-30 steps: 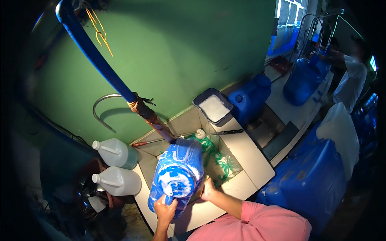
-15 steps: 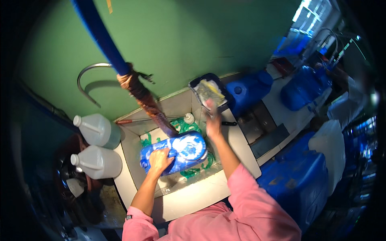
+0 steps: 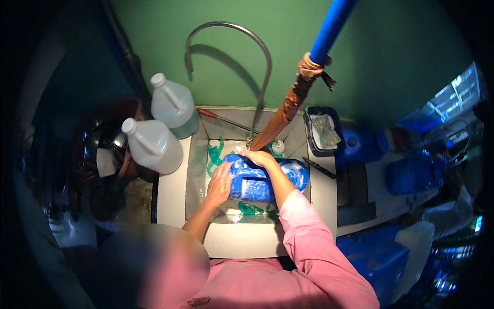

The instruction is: The person scrubs a blue plastic container with a yellow sponge under running water, rinses it, and places it aside. They repeat the same process with a second blue container, scrubbing, rinsing, and setting it down. The person then handles a third container, scrubbing and rinsing it before closing its cap.

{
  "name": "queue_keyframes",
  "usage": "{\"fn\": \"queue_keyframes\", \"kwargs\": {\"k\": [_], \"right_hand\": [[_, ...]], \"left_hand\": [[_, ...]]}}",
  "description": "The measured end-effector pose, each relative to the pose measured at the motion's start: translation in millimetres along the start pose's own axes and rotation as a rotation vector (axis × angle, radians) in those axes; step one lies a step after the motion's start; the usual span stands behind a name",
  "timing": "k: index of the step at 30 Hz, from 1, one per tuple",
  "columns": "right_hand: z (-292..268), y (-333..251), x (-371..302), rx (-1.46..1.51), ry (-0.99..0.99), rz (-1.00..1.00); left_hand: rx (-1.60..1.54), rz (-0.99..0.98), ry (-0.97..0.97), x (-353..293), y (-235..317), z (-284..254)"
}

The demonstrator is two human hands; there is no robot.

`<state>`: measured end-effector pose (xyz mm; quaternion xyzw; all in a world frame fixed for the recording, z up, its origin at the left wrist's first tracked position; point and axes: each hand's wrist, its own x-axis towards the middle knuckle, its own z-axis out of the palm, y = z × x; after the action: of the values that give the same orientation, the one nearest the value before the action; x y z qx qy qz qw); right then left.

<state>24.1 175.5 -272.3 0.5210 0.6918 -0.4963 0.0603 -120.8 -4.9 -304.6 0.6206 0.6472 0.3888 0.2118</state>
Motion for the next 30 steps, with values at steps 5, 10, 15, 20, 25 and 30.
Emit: {"fn": "queue_keyframes", "kwargs": {"k": [5,10,15,20,25,30], "right_hand": [[66,-48,0,-0.077,0.421,-0.409],[85,-52,-33,-0.228,0.275,-0.468],[75,-23,-33,0.171,0.512,-0.458],[76,-17,-23,0.25,0.636,-0.361],[77,-16,-25,0.184,0.589,-0.29],[77,-12,-23,0.119,0.577,-0.336]], "left_hand": [[0.482,-0.195,-0.482,25,-12,-6],[0.564,-0.041,-0.146,40,-14,-4],[0.471,0.057,-0.181,40,4,-25],[-0.269,-0.721,-0.501,44,20,-52],[0.251,-0.175,-0.448,43,19,-51],[0.142,-0.209,-0.32,48,7,-49]]}}
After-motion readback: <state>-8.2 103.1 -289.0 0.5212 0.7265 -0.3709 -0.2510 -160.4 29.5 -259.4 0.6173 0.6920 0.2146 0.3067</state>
